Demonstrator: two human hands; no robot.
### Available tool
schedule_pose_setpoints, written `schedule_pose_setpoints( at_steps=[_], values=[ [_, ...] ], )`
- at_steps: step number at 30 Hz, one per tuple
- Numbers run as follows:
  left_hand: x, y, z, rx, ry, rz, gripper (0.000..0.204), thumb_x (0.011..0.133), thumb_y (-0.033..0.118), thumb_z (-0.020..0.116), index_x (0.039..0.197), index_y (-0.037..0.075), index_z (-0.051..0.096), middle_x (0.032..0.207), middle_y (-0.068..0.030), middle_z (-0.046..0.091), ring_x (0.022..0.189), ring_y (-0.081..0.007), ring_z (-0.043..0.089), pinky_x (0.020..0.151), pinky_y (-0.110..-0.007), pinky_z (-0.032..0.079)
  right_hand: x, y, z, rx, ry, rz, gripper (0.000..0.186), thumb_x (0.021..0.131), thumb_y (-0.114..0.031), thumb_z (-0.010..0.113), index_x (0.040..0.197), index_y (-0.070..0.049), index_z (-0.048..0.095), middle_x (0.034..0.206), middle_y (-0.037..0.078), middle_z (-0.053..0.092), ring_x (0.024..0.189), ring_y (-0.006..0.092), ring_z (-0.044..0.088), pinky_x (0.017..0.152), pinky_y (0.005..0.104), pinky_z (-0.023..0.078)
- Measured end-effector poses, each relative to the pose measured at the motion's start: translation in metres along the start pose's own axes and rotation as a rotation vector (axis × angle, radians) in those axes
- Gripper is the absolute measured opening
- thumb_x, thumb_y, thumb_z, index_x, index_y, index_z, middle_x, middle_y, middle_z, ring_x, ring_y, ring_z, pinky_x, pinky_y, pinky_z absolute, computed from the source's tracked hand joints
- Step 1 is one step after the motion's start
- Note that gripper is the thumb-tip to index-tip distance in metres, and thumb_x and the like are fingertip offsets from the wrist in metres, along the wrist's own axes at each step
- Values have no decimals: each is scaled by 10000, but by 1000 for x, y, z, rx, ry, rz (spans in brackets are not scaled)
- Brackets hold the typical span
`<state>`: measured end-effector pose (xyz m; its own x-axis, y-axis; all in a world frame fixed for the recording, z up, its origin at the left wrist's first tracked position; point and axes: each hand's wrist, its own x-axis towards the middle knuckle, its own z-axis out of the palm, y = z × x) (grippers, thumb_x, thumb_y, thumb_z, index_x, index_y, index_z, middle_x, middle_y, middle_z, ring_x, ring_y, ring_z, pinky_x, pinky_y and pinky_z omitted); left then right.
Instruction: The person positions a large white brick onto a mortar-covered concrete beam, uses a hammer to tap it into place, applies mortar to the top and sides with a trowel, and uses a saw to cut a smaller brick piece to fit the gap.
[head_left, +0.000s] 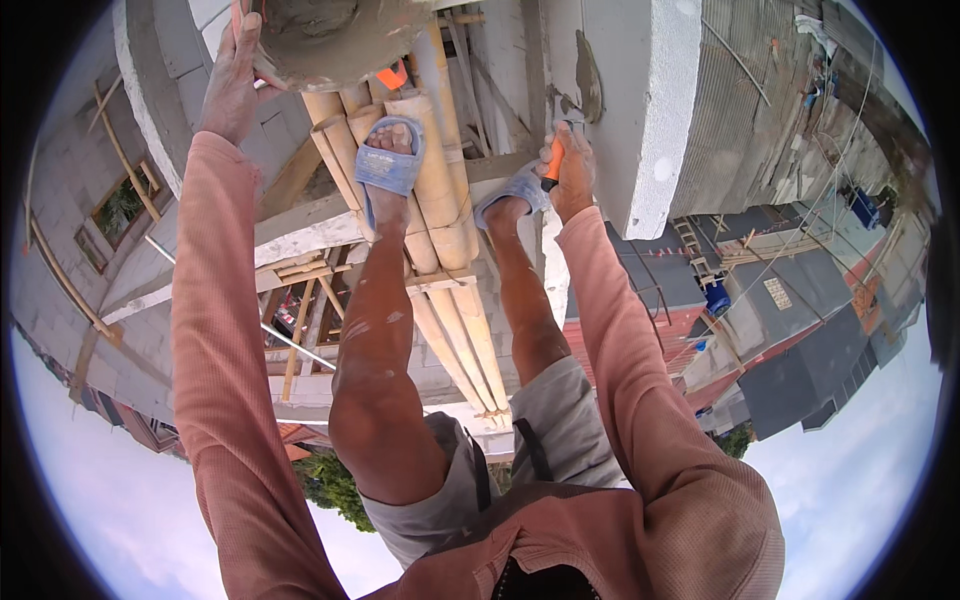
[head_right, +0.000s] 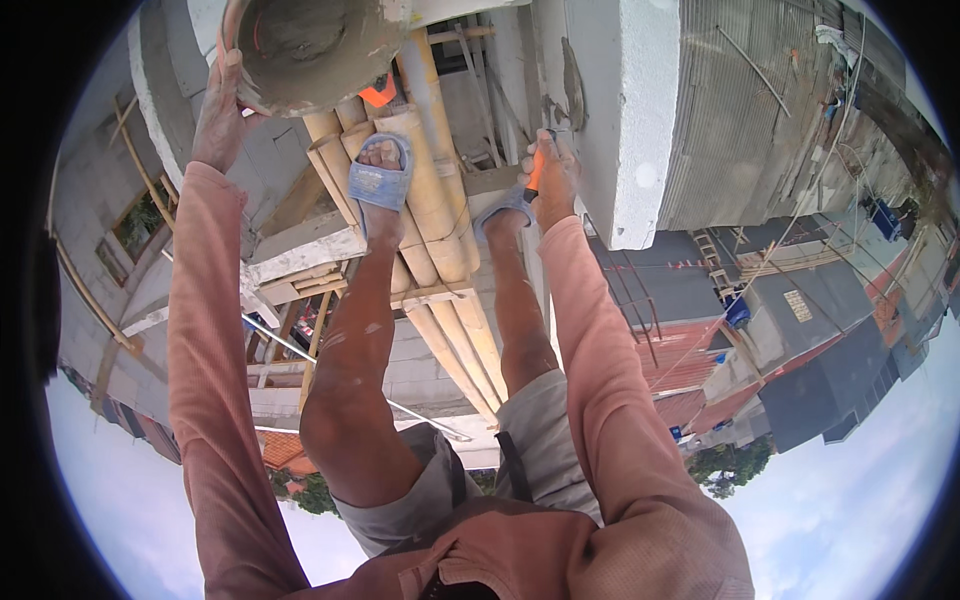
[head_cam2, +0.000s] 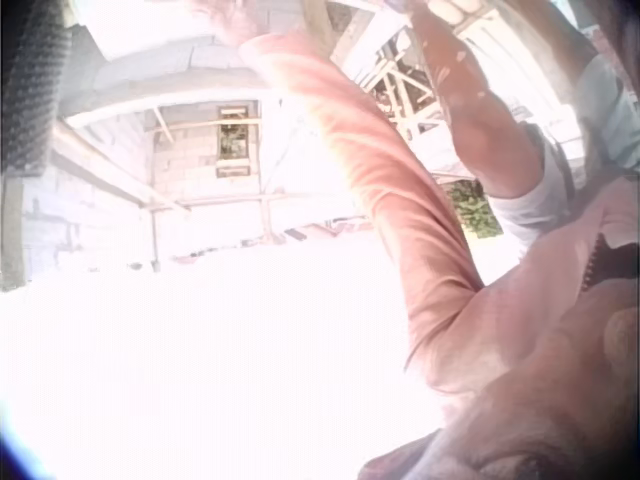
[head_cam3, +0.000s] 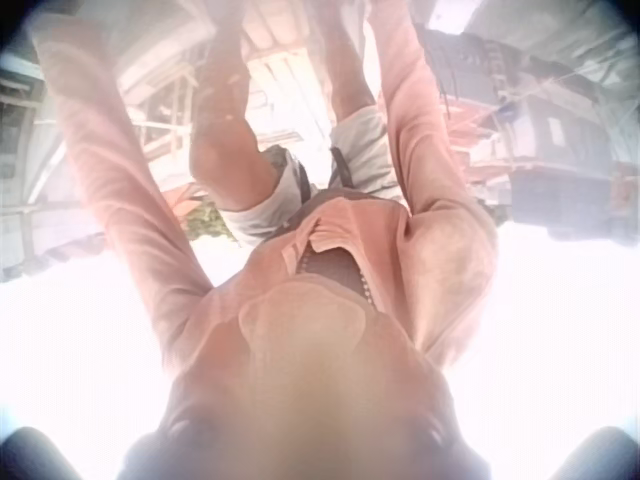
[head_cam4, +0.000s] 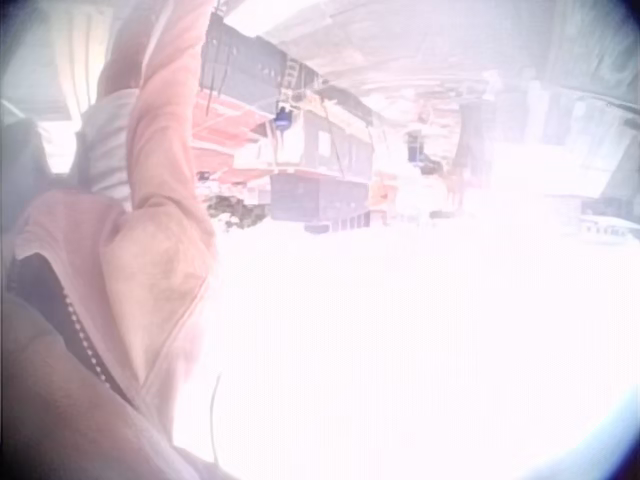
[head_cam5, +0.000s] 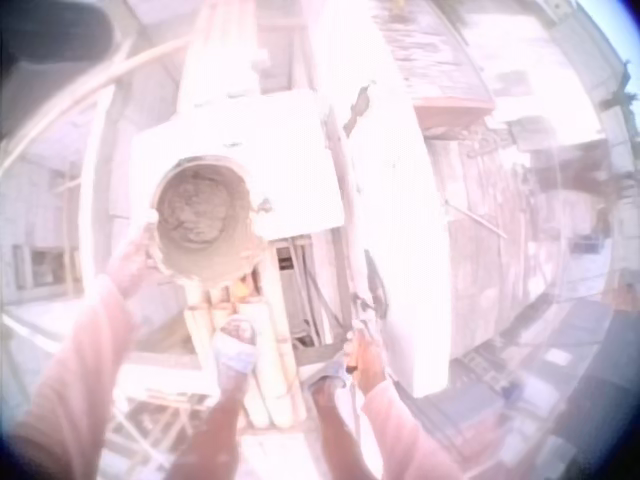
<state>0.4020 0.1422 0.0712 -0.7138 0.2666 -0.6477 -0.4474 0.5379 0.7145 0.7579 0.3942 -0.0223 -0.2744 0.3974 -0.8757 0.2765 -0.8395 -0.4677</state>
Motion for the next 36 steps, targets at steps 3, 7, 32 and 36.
schedule_pose_setpoints(
  at_steps=[3, 7, 32, 36],
  values=[
    [0, 3, 3, -1, -16, 5, 874, 954, 724, 517, 1598, 184, 275, 1418, -79, 511, 1225, -237, 581, 1000, -449, 529, 2, 5, 0, 13, 42, -32, 140, 1025, -229, 624, 1055, -104, 568, 852, 24, 576, 623, 113, 541, 477, 263, 410],
    [3, 2, -2, 31, -10, 15, 908, 939, 745, 520, 1606, 182, 270, 1432, -76, 504, 1224, -244, 581, 1014, -466, 519, -25, 17, -9, 2, 107, 5, 140, 1031, -235, 616, 1048, -106, 566, 855, 25, 579, 626, 111, 539, 472, 263, 410],
    [25, -42, -37, -79, 115, -176, 666, 917, 658, 649, 1264, 91, 629, 1087, -61, 704, 945, -203, 711, 831, -395, 603, -48, 29, 5, -55, 134, -32, 175, 1051, -263, 574, 1012, -94, 549, 820, 33, 546, 630, 132, 536, 501, 272, 430],
    [26, -45, -15, -103, 59, -142, 671, 922, 660, 638, 1276, 91, 622, 1102, -64, 700, 961, -206, 707, 841, -400, 599, -73, 32, -2, -89, 160, -42, 231, 1058, -280, 546, 1042, -49, 536, 864, 37, 535, 641, 115, 509, 497, 279, 427]
  ],
)
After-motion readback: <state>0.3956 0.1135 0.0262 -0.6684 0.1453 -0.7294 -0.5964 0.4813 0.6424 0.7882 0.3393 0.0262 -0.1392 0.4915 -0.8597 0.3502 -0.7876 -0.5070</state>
